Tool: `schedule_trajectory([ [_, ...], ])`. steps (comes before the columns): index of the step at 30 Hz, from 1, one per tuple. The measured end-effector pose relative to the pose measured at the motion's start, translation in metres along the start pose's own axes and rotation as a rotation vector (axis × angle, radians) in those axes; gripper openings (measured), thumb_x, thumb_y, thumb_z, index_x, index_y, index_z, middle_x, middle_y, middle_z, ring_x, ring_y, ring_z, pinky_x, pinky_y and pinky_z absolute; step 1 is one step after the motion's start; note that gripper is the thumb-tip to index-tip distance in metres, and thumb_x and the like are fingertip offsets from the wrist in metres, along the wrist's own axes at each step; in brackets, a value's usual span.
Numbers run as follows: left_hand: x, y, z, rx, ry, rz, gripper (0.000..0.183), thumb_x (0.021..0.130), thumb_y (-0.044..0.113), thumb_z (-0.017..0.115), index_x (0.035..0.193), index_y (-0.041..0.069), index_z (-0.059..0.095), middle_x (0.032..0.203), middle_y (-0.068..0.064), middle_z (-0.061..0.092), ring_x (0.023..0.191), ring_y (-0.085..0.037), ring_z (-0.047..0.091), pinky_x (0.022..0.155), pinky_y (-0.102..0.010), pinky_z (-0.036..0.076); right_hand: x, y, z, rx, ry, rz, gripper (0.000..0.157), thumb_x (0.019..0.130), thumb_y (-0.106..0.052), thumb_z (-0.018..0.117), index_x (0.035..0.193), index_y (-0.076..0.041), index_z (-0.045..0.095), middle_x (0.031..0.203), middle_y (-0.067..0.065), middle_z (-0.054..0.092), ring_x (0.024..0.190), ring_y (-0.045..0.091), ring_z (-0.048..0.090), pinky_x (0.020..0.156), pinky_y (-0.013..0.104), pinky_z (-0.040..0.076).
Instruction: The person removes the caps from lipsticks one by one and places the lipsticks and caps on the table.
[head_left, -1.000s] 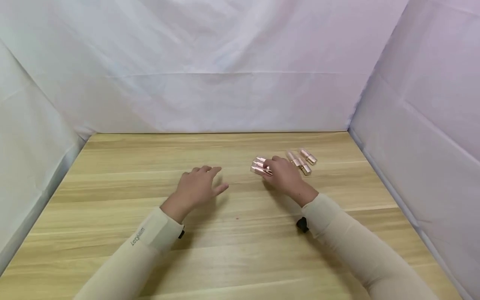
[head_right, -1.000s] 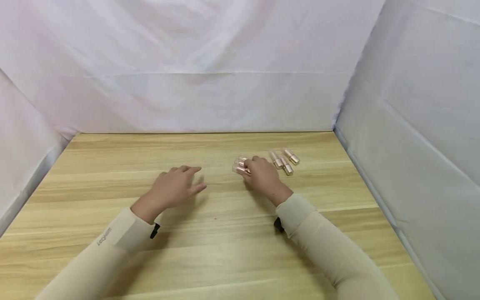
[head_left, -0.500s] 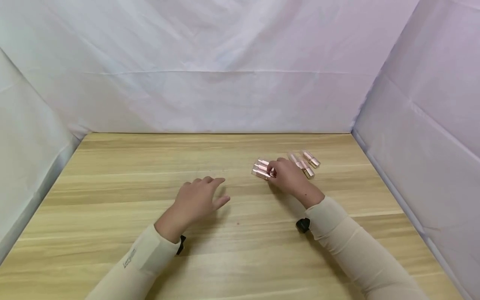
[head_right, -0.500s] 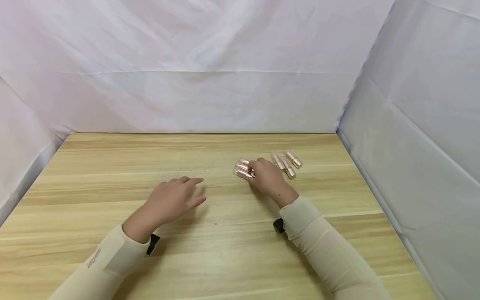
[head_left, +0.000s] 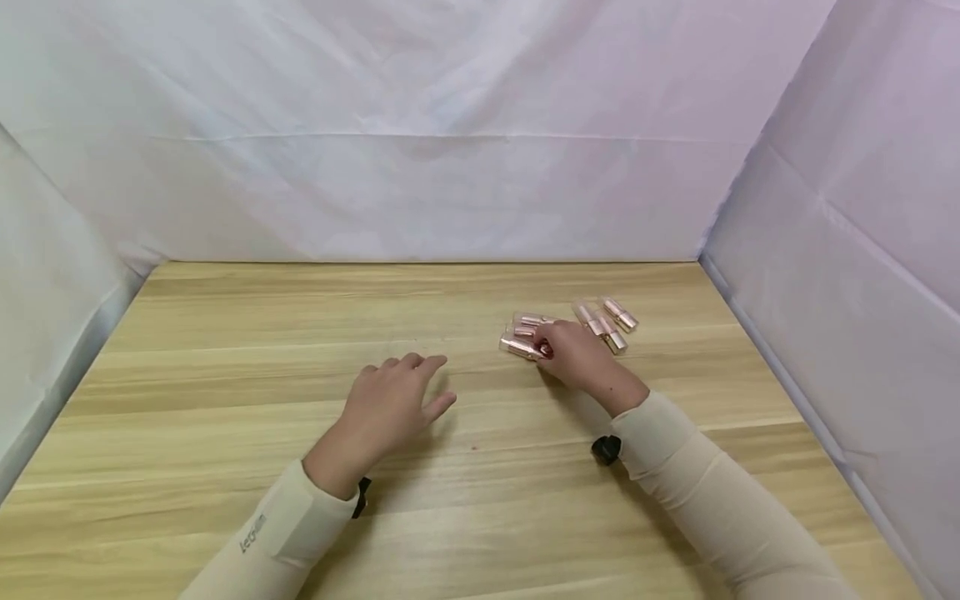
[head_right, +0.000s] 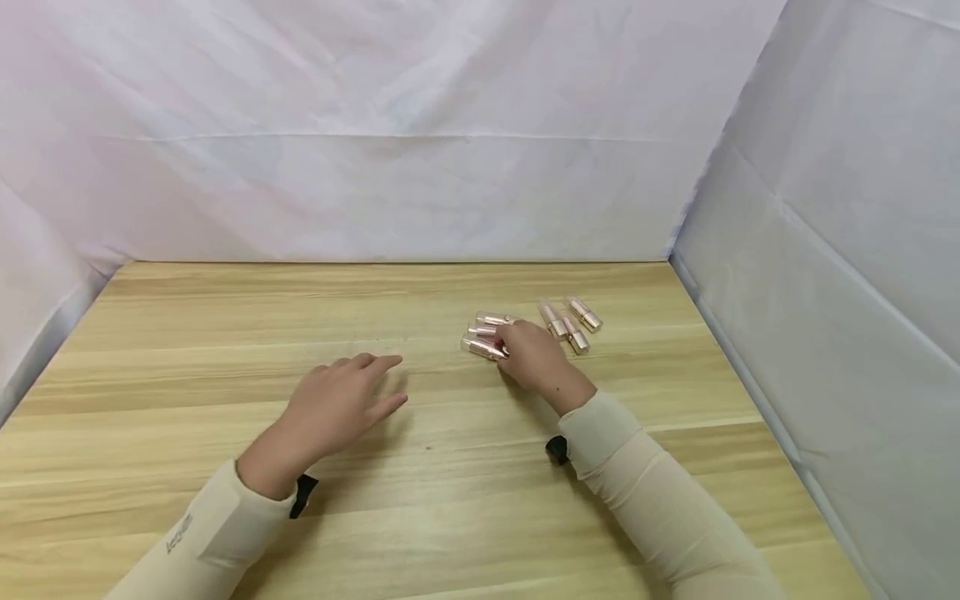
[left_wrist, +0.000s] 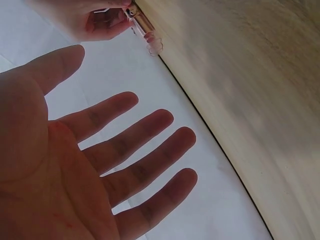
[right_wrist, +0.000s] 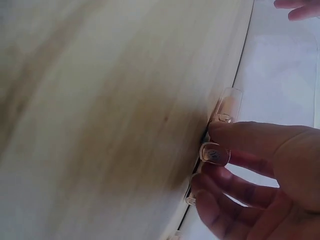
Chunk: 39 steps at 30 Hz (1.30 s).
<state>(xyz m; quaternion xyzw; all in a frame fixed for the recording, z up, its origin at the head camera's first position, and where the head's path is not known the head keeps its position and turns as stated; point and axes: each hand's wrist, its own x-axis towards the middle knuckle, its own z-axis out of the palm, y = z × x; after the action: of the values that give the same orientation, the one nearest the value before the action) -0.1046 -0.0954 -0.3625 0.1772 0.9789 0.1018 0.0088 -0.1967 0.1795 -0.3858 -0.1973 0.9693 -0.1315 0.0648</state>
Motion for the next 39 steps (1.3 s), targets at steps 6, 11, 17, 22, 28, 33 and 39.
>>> schedule_trajectory([
  [6, -0.003, 0.006, 0.000, 0.049, 0.054, 0.025, 0.053, 0.094, 0.050, 0.063, 0.136, 0.016, 0.059, 0.124, -0.009, 0.068, 0.107, -0.033, 0.068, 0.082, -0.052, 0.054, -0.002, -0.003, 0.000, 0.113, -0.027, -0.033, 0.014, 0.087, -0.014, 0.075, 0.099, -0.007, 0.071, 0.087, 0.003, 0.067, 0.079, 0.015, 0.059, 0.073, 0.032, 0.050],
  [11, -0.002, 0.011, -0.001, 0.052, 0.101, 0.048, 0.054, 0.094, 0.050, 0.064, 0.136, 0.018, 0.058, 0.123, -0.007, 0.068, 0.108, -0.031, 0.067, 0.083, -0.051, 0.055, -0.011, -0.015, -0.004, 0.199, -0.034, -0.048, 0.015, 0.088, -0.013, 0.076, 0.101, -0.009, 0.072, 0.090, 0.002, 0.068, 0.083, 0.016, 0.062, 0.075, 0.032, 0.052],
  [17, 0.001, 0.017, -0.004, 0.029, 0.114, 0.057, 0.053, 0.094, 0.050, 0.064, 0.137, 0.019, 0.058, 0.124, -0.006, 0.068, 0.110, -0.030, 0.066, 0.085, -0.050, 0.054, -0.028, -0.035, -0.008, 0.247, 0.005, -0.128, 0.017, 0.088, -0.013, 0.076, 0.104, -0.012, 0.073, 0.093, -0.002, 0.069, 0.085, 0.012, 0.063, 0.076, 0.030, 0.054],
  [22, 0.001, 0.019, -0.005, -0.003, 0.105, 0.069, 0.052, 0.094, 0.049, 0.064, 0.137, 0.020, 0.058, 0.126, -0.006, 0.066, 0.113, -0.029, 0.065, 0.087, -0.051, 0.054, -0.044, -0.051, -0.008, 0.282, 0.024, -0.177, 0.018, 0.088, -0.016, 0.077, 0.105, -0.014, 0.073, 0.094, -0.004, 0.067, 0.087, 0.011, 0.063, 0.077, 0.029, 0.054],
  [28, 0.000, 0.021, -0.006, -0.040, 0.103, 0.127, 0.047, 0.094, 0.047, 0.067, 0.133, 0.022, 0.062, 0.122, -0.004, 0.068, 0.109, -0.027, 0.067, 0.087, -0.051, 0.055, -0.056, -0.065, -0.009, 0.277, 0.065, -0.232, 0.019, 0.087, -0.017, 0.079, 0.105, -0.015, 0.073, 0.095, -0.005, 0.066, 0.088, 0.010, 0.062, 0.078, 0.030, 0.055],
  [33, -0.001, 0.020, -0.006, -0.057, 0.124, 0.177, 0.041, 0.092, 0.044, 0.070, 0.127, 0.023, 0.067, 0.112, 0.000, 0.071, 0.100, -0.023, 0.070, 0.083, -0.046, 0.056, -0.061, -0.073, -0.010, 0.243, 0.080, -0.274, 0.019, 0.088, -0.018, 0.078, 0.106, -0.015, 0.072, 0.096, -0.005, 0.065, 0.089, 0.011, 0.062, 0.079, 0.028, 0.054],
  [39, -0.001, 0.021, -0.008, -0.070, 0.157, 0.221, 0.031, 0.091, 0.042, 0.073, 0.115, 0.022, 0.072, 0.102, 0.004, 0.073, 0.093, -0.017, 0.071, 0.078, -0.043, 0.056, -0.064, -0.080, -0.014, 0.219, 0.109, -0.312, 0.019, 0.089, -0.018, 0.077, 0.108, -0.016, 0.072, 0.097, -0.005, 0.066, 0.092, 0.011, 0.063, 0.081, 0.028, 0.054],
])
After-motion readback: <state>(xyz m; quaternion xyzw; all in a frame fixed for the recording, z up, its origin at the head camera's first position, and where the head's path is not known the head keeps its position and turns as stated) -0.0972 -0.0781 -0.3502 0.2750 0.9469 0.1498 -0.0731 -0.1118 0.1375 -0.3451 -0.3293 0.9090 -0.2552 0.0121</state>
